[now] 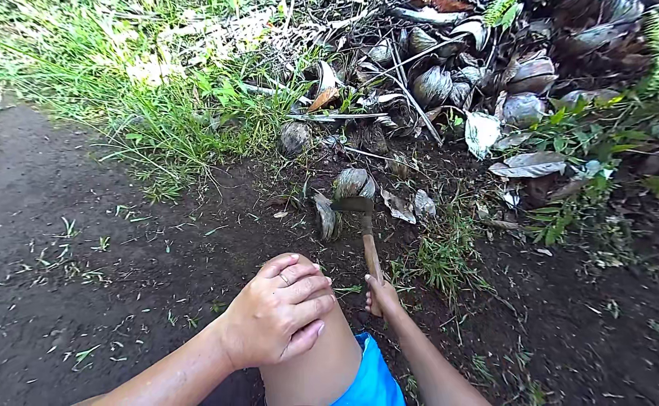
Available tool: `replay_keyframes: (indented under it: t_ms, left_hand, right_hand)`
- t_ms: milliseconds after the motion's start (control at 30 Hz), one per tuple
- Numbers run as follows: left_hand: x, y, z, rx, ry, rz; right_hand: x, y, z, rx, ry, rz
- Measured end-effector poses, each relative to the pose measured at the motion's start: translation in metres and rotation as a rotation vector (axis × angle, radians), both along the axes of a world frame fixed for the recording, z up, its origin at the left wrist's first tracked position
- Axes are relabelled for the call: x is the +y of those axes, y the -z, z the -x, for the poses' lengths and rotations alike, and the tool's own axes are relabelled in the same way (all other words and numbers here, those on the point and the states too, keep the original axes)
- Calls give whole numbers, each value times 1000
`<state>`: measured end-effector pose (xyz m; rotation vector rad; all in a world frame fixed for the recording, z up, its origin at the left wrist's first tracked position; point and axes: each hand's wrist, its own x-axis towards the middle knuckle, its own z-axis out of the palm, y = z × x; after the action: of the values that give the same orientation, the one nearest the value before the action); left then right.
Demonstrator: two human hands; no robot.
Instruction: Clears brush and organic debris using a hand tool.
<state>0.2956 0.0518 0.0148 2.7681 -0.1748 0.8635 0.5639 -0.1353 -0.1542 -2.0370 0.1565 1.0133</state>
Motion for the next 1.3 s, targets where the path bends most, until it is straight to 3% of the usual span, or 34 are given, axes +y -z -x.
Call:
replay_keyframes:
  t_ms: [200,367,533,600,667,733,867,967,1067,1167,1300]
  left_hand:
    - [0,1,2,-3,-16,-2]
    - [0,2,2,-9,-13,3]
    - [1,2,0,-6,-9,9]
    - [1,1,0,-5,-8,8]
    - [1,1,1,-4,-6,6]
    - [4,2,2,-5,-9,3]
    - [5,4,4,-12,-10,21]
    - [3,3,2,-12,9,33]
    - [4,2,-3,-5,20,33]
    - [4,1,-4,1,21,30]
    - [6,0,1,1,-3,16]
  right_hand:
    - [-11,-35,-15,163,120,-221]
    - [-14,-51,-16,332,314,-552]
    - [33,-95,-65,200,381,-933]
    - [68,-118,-103,-66,415,-842]
    - [91,-133,-149,-440,417,-491]
    - [102,-147,-185,-596,382,-231]
    - [104,-155,-174,-714,401,-372]
    - [94,-130,-134,-762,308,-483]
    - [80,-79,-100,-774,69,-309]
    - [64,-41,-84,-433,-142,45]
    - [28,-47,-73,-246,-54,67]
